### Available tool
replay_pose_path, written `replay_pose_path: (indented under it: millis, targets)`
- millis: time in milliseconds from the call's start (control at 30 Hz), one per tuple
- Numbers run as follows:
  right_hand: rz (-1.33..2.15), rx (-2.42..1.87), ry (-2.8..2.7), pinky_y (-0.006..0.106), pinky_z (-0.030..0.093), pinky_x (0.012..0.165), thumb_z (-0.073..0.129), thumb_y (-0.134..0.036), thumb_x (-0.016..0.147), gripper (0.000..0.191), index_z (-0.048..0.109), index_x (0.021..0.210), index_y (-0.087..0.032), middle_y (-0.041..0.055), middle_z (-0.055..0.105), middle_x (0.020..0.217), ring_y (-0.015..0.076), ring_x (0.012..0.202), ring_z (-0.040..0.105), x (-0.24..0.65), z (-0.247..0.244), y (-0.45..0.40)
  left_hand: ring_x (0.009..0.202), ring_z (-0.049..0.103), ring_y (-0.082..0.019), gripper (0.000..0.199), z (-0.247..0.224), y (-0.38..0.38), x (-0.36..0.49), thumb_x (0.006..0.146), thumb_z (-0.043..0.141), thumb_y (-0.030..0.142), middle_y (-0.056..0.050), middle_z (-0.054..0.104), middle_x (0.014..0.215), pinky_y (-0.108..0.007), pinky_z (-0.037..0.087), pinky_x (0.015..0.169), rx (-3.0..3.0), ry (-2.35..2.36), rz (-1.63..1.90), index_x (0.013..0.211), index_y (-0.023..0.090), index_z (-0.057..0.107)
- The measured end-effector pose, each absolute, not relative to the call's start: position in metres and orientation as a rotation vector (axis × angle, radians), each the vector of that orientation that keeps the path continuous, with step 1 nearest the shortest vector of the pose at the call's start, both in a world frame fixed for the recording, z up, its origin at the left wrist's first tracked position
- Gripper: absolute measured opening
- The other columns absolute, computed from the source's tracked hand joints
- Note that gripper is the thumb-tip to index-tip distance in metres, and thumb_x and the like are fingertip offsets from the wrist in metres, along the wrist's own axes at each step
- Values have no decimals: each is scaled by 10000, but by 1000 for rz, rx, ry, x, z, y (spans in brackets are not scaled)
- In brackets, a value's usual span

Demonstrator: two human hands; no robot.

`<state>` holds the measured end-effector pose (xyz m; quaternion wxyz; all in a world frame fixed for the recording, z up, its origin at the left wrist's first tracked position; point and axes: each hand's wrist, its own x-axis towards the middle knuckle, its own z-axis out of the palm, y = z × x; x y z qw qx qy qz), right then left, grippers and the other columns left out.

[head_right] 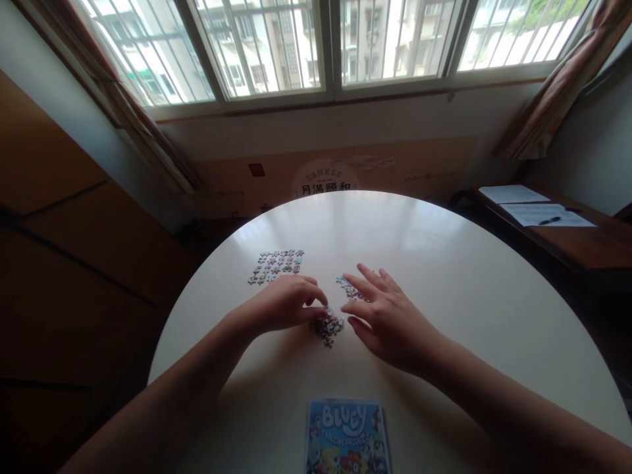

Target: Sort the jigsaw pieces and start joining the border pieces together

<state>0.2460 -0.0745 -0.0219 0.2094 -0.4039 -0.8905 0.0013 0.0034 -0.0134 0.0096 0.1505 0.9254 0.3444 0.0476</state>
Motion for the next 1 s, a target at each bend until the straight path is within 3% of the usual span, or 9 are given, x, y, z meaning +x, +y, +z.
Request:
replay_pose_path:
  millis: [233, 567, 733, 900, 1000]
  targets:
    - [18, -1117, -2429, 661, 363, 1115, 592, -181, 932, 243, 755, 1082, -280, 90, 567, 1458, 376, 1448, 384, 246, -20, -75, 827, 650, -205, 147, 1, -13, 7, 825, 709, 301, -38, 739, 907, -310, 458, 747, 2564, 1093, 138, 934, 252, 794]
    - [0, -1147, -2483, 680, 357, 1108, 611, -200, 923, 223, 756, 1074, -280, 91, 560, 1467, 394, 1444, 383, 243, -24, -73, 668, 586, -145, 135, -2, -11, 14, 769, 695, 274, 7, 687, 751, -246, 392, 578, 2268, 1241, 125, 860, 230, 784]
    - [-1, -1160, -2483, 683, 349, 1113, 606, -205, 931, 227, 750, 1093, -274, 100, 559, 1467, 397, 1449, 372, 236, -31, -72, 709, 606, -155, 140, 2, -12, 16, 775, 684, 229, 1, 691, 772, -255, 426, 632, 2290, 1266, 131, 871, 222, 786]
    - [-15, -1166, -2459, 685, 347, 1116, 612, -189, 926, 244, 745, 1107, -283, 95, 559, 1467, 386, 1451, 374, 235, -34, -71, 852, 637, -197, 182, 3, -12, 14, 842, 682, 244, -33, 717, 926, -314, 472, 799, 2462, 1304, 251, 996, 237, 779]
    - [-21, -1164, -2443, 687, 354, 1111, 616, -180, 919, 243, 748, 1093, -286, 90, 572, 1453, 385, 1446, 383, 236, -34, -71, 882, 650, -205, 203, 3, -15, 14, 861, 684, 298, -38, 715, 1006, -328, 491, 819, 2493, 1266, 213, 1035, 260, 781]
